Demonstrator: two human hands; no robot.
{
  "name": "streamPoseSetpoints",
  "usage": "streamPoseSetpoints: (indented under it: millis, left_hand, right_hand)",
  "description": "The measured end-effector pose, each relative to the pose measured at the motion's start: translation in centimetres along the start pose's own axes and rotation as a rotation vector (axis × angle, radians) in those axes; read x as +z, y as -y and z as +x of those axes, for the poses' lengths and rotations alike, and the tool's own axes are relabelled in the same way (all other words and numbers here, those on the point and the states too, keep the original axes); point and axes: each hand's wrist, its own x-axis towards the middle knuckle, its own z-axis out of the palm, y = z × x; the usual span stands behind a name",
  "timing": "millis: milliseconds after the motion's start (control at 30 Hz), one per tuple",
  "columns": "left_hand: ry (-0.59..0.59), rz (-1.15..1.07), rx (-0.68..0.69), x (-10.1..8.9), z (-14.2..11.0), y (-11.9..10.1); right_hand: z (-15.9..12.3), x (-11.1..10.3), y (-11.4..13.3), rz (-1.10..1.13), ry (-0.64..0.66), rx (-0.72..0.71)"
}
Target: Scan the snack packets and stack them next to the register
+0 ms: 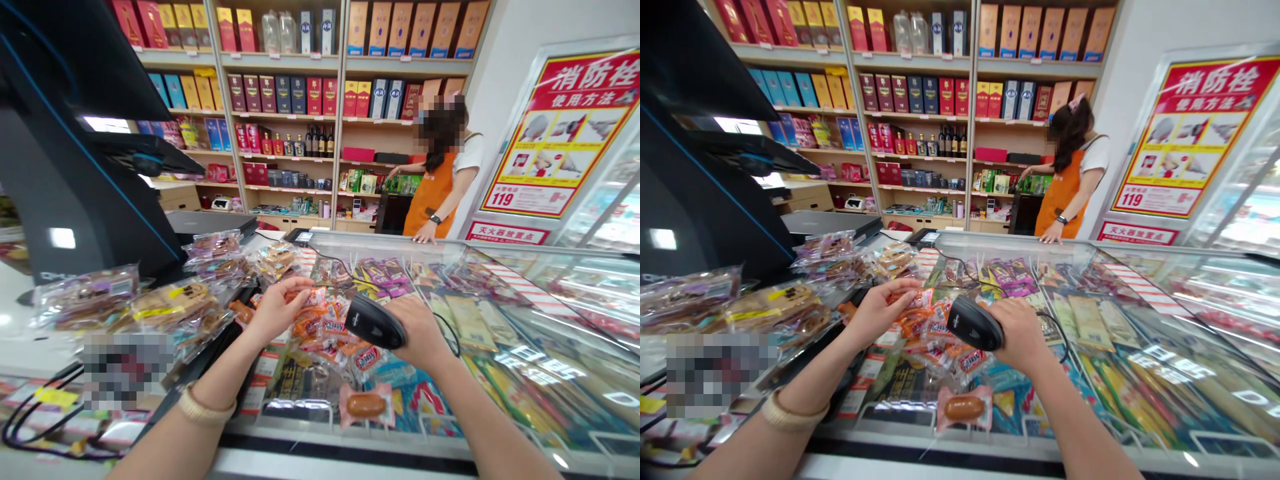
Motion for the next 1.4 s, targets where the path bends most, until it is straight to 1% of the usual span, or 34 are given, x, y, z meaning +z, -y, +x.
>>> streamPoseSetpoints:
  millis: [133, 267, 333, 433, 467, 500, 533, 567, 633, 667, 700, 733, 767, 800, 833, 867, 967, 1100, 1267, 1400]
  left_hand:
    - [0.000, 0.113, 0.047, -0.2, 0.2, 0.3]
    - [-0.016, 0.121, 0.105, 0.4, 0.1, 0.4]
    - [0.058, 0.125, 0.179, 1.0, -0.3, 0.2]
    - [0.262, 0.129, 0.269, 1.9, -1.0, 0.0]
    - [0.301, 0.135, 0.277, 2.0, -1.1, 0.0]
    - [0.309, 0.150, 0.281, 2.0, -1.1, 0.0]
    - [0.274, 0.183, 0.285, 1.9, -1.0, 0.0]
    - [0.203, 0.240, 0.285, 1.6, -0.8, 0.1]
    - [0.003, 0.442, 0.237, 0.6, -0.3, 0.3]
    - [-0.082, 0.584, 0.174, 0.0, -0.1, 0.4]
    - [-0.139, 0.741, 0.082, -0.6, 0.2, 0.4]
    - [-0.153, 0.896, -0.027, -1.2, 0.3, 0.4]
    - [-0.130, 1.035, -0.133, -1.7, 0.4, 0.4]
    - [-0.083, 1.143, -0.220, -2.2, 0.4, 0.4]
    - [-0.028, 1.219, -0.281, -2.5, 0.4, 0.4]
    - [0.024, 1.267, -0.310, -2.7, 0.3, 0.5]
    - [0.116, 1.312, -0.299, -2.8, 0.1, 0.7]
    - [0.143, 1.314, -0.293, -2.6, 0.0, 0.6]
    - [0.077, 1.312, -0.234, -2.5, 0.0, -0.1]
    - [-0.004, 1.227, -0.203, -2.6, 0.2, -0.1]
  right_hand:
    - [0.0, 0.0, 0.1, 0.015, -0.025, -0.016]
    - [-0.2, 0.0, -0.5, -0.009, -0.077, -0.048]
    - [-0.4, 0.1, -0.9, -0.014, -0.097, -0.051]
    - [-0.5, 0.1, -1.3, -0.015, -0.133, -0.059]
    - [-0.5, 0.1, -1.4, -0.015, -0.140, -0.065]
    - [-0.5, 0.1, -1.4, -0.016, -0.142, -0.071]
    - [-0.5, 0.1, -1.4, -0.017, -0.141, -0.070]
    - [-0.5, 0.1, -1.4, -0.018, -0.138, -0.064]
    - [-0.5, 0.1, -1.4, -0.021, -0.137, -0.047]
    - [-0.5, 0.2, -1.4, -0.021, -0.135, -0.043]
    - [-0.5, 0.2, -1.5, -0.021, -0.134, -0.041]
    - [-0.6, 0.2, -1.5, -0.021, -0.131, -0.042]
    - [-0.6, 0.3, -1.6, -0.020, -0.129, -0.045]
    - [-0.7, 0.4, -1.6, -0.020, -0.127, -0.045]
    - [-0.7, 0.4, -1.7, -0.019, -0.127, -0.045]
    - [-0.8, 0.5, -1.8, -0.019, -0.124, -0.042]
    - [-0.8, 0.6, -1.9, -0.015, -0.119, -0.040]
    - [-0.8, 0.6, -1.8, -0.014, -0.124, -0.039]
    - [-0.7, 0.6, -1.8, -0.011, -0.087, -0.019]
    - [-0.6, 0.6, -1.7, -0.006, -0.078, -0.012]
